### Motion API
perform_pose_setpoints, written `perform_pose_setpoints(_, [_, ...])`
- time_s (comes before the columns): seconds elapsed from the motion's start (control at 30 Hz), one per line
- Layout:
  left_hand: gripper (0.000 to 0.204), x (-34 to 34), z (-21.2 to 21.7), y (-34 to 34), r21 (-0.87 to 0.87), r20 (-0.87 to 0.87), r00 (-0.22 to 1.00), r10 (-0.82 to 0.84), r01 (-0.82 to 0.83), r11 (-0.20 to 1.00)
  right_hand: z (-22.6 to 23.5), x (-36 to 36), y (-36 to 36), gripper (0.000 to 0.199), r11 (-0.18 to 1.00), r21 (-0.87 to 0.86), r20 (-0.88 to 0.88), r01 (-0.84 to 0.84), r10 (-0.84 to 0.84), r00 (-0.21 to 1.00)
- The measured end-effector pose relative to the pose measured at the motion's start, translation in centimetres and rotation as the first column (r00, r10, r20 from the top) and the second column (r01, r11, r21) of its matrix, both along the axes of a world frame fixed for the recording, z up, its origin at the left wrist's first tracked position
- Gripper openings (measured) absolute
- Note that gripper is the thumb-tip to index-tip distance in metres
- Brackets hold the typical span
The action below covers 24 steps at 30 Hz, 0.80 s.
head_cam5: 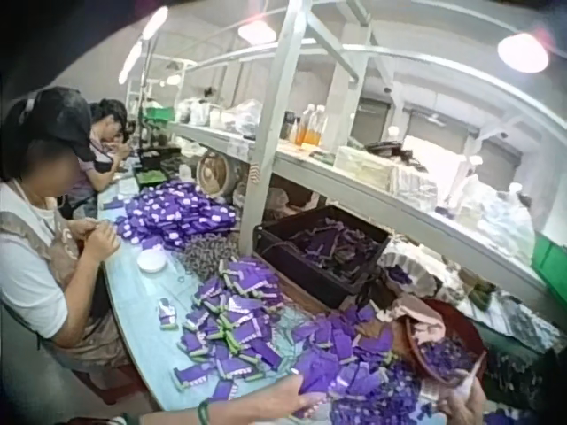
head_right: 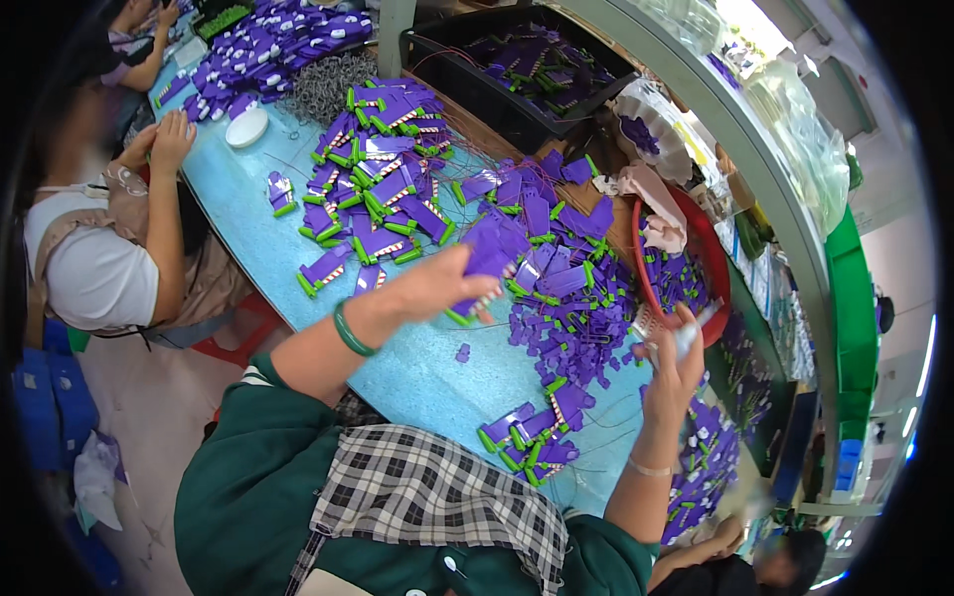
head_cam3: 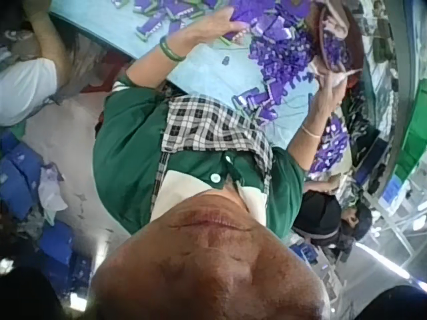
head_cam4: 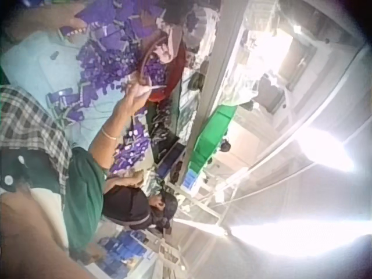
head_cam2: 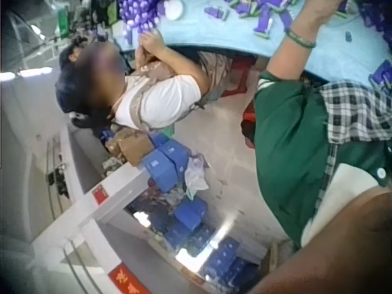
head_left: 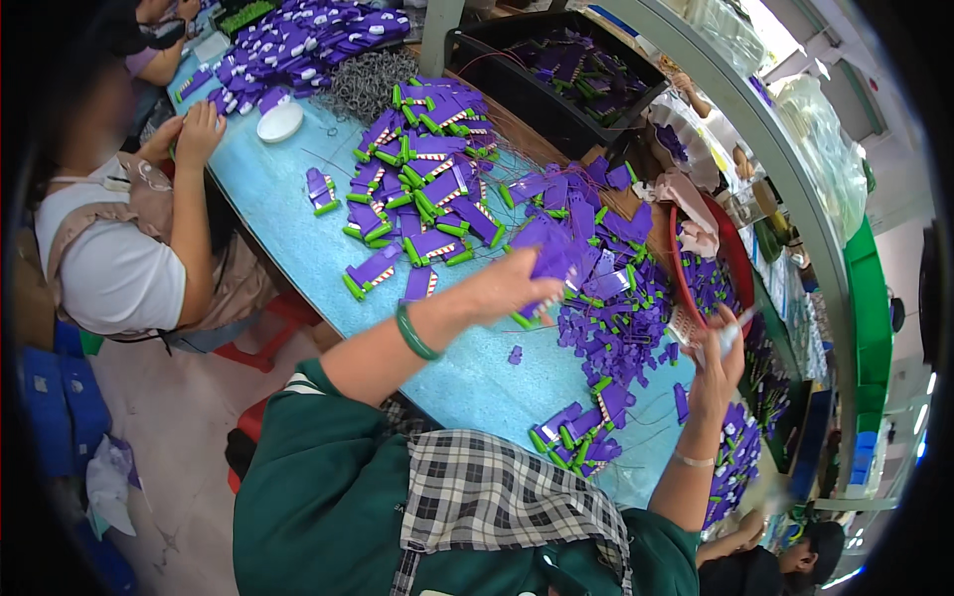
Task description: The person sits at a table in a workshop and assembles small purple and green plastic components. They repeatedly pick up a purple piece, apply glue from a small bottle, and attach a green piece to it. The finished units are placed into a red tray on the table.
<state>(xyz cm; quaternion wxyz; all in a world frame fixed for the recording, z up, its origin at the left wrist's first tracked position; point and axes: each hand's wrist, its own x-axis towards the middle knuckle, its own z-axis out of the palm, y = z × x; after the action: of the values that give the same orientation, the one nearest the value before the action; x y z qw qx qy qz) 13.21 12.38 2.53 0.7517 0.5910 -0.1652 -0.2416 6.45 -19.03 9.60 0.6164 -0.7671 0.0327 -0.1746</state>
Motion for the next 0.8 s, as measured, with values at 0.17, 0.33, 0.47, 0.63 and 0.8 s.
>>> perform_pose_setpoints(0.17, [0.018,8.8,1.9,9.2,0.392,0.416,0.89,0.188,-0.362,0.846,-0.6,-9.0,-3.1,0.048,0.98,0.108,0.042,0.168,-0.173,0.984])
perform_pose_setpoints(0.33, [0.028,18.3,5.2,15.1,0.517,0.567,0.786,0.244,-0.571,0.638,-2.3,-15.3,-4.0,0.05,0.933,0.181,0.072,0.311,-0.328,0.942])
perform_pose_setpoints(0.47, [0.048,23.9,3.9,18.2,0.569,0.794,0.596,0.119,-0.797,0.202,-3.3,-17.4,-3.1,0.052,0.922,0.219,0.022,0.318,-0.331,0.943])
perform_pose_setpoints(0.63, [0.051,22.7,1.8,13.7,0.192,0.981,0.191,-0.017,-0.977,0.09,-3.9,-20.2,-3.6,0.053,0.927,0.199,-0.017,0.318,-0.321,0.947])
perform_pose_setpoints(0.8, [0.029,9.3,1.4,2.6,0.316,0.937,0.334,-0.101,-0.691,0.65,-3.5,-19.8,-3.0,0.053,0.936,0.198,-0.063,0.293,-0.286,0.956])
